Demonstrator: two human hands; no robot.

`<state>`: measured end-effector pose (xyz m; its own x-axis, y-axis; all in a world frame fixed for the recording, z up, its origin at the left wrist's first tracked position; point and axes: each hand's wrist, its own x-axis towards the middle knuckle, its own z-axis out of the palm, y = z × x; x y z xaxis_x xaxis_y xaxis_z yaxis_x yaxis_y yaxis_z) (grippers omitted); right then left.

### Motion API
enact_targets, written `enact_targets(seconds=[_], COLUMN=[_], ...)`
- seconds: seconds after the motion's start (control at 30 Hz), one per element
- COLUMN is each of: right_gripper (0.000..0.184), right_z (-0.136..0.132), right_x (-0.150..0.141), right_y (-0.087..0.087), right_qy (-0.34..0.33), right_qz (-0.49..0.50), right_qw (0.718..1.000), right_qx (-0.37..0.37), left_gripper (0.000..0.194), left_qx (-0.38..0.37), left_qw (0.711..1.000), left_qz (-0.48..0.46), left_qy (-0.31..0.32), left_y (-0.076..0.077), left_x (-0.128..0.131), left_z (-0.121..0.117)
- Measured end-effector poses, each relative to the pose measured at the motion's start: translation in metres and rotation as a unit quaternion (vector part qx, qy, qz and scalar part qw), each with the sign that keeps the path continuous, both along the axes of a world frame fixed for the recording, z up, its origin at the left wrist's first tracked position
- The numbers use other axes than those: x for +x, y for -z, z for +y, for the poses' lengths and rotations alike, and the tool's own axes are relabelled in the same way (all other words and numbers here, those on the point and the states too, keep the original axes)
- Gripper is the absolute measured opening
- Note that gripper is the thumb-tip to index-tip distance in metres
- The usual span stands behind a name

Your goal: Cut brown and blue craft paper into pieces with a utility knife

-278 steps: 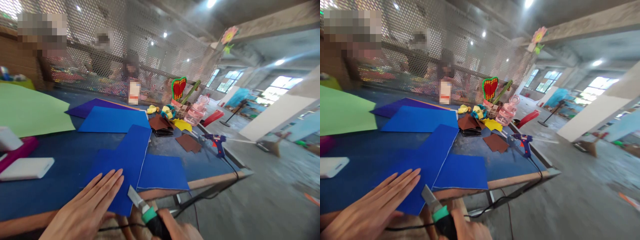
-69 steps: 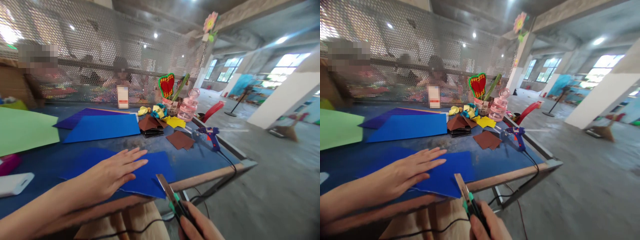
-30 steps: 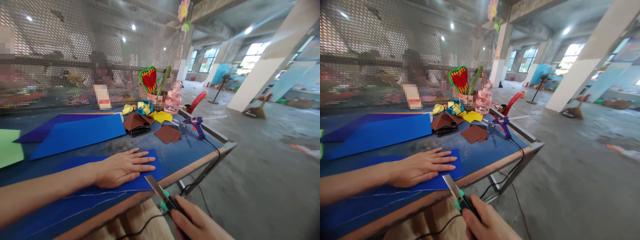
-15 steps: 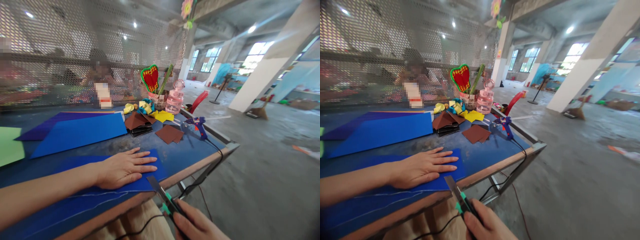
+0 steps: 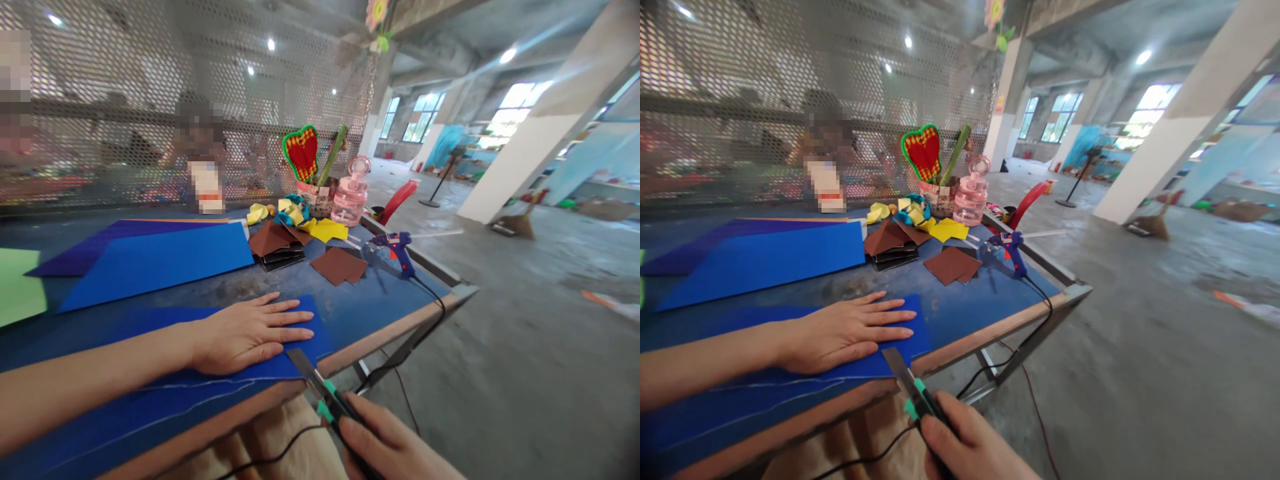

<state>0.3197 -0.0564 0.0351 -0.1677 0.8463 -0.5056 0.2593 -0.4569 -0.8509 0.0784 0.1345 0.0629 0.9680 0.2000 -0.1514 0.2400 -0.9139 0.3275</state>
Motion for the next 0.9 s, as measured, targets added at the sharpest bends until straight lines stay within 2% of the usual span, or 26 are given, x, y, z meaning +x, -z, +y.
enact_targets(seconds=[0.1, 0.47, 0.67, 0.9], right_gripper=[0.054, 0.061, 0.063, 0.058], right_z=[0.002, 0.002, 0.002, 0.002], right_x=[0.0, -0.007, -0.01, -0.014], right_y=[0.0, 0.004, 0.006, 0.008], right_qy=[-0.003, -0.009, -0.032, -0.008], right_qz=[0.015, 0.006, 0.034, 0.023], right_qw=[1.0, 0.999, 0.999, 1.0], right_qx=[-0.01, 0.032, 0.018, 0.009], left_gripper=[0.049, 0.048, 0.048, 0.048], left_qx=[-0.003, -0.018, -0.024, -0.028], left_qw=[1.0, 0.999, 0.999, 0.999], left_qz=[-0.006, -0.036, -0.043, -0.033], left_qy=[0.002, 0.005, -0.003, -0.009], left_y=[0.001, 0.003, 0.003, 0.003], left_x=[0.0, -0.002, -0.002, -0.001], left_z=[0.0, 0.001, 0.001, 0.001])
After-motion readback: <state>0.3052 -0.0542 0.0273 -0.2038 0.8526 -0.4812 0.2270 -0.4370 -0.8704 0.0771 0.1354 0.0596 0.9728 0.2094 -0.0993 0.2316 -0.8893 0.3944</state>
